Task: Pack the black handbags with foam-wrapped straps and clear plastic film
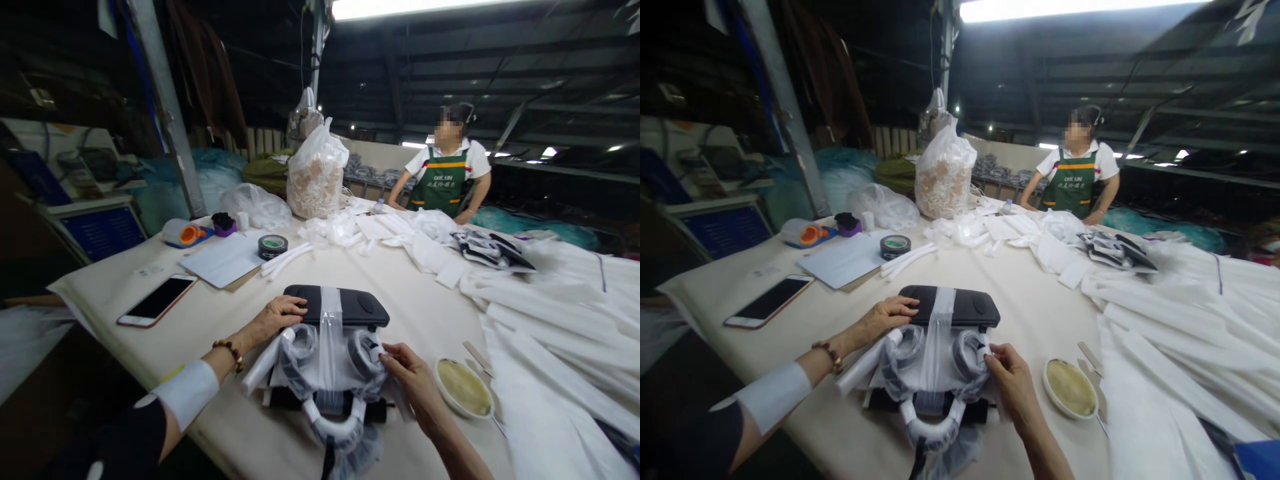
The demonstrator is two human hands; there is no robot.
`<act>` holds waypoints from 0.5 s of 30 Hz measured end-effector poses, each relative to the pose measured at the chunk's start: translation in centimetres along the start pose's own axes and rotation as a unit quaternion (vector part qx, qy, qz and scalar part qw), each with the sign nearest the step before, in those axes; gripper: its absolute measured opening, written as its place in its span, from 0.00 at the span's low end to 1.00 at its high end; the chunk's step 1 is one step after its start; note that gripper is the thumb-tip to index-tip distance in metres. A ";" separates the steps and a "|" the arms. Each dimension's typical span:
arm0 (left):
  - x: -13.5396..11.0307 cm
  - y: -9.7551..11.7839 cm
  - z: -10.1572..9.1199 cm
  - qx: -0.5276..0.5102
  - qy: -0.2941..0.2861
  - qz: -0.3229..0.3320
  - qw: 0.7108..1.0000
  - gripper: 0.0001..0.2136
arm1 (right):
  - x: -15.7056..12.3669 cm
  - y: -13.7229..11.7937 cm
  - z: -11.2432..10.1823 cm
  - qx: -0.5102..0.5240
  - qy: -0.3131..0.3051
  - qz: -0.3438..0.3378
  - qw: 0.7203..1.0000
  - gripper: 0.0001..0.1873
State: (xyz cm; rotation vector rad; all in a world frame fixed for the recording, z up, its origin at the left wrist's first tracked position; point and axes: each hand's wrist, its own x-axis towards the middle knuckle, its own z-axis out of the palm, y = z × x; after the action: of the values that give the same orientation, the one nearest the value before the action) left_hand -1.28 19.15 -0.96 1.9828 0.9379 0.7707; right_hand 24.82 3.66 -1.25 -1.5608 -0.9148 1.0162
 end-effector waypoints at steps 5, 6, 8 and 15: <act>-1.8 2.0 -1.2 -0.015 0.049 -0.068 0.996 0.16 | -1.0 -1.9 -1.6 -0.059 0.028 -0.001 0.998 0.27; -2.6 2.2 -1.3 -0.016 0.072 -0.093 0.993 0.19 | -1.1 -2.0 -2.0 -0.063 0.052 -0.002 0.997 0.28; -4.4 2.6 -1.3 -0.027 0.097 -0.157 0.983 0.23 | -1.2 -1.8 -2.5 -0.052 0.093 0.009 0.994 0.27; -7.8 4.0 0.4 -0.172 -0.031 -0.260 0.950 0.30 | -1.2 -0.5 -0.9 0.034 -0.001 0.081 0.996 0.30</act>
State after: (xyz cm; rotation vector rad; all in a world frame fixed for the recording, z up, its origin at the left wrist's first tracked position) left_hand -3.83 10.92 0.76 1.3625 1.1368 0.5211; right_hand 25.23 2.33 -0.41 -1.5974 -0.7560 1.1504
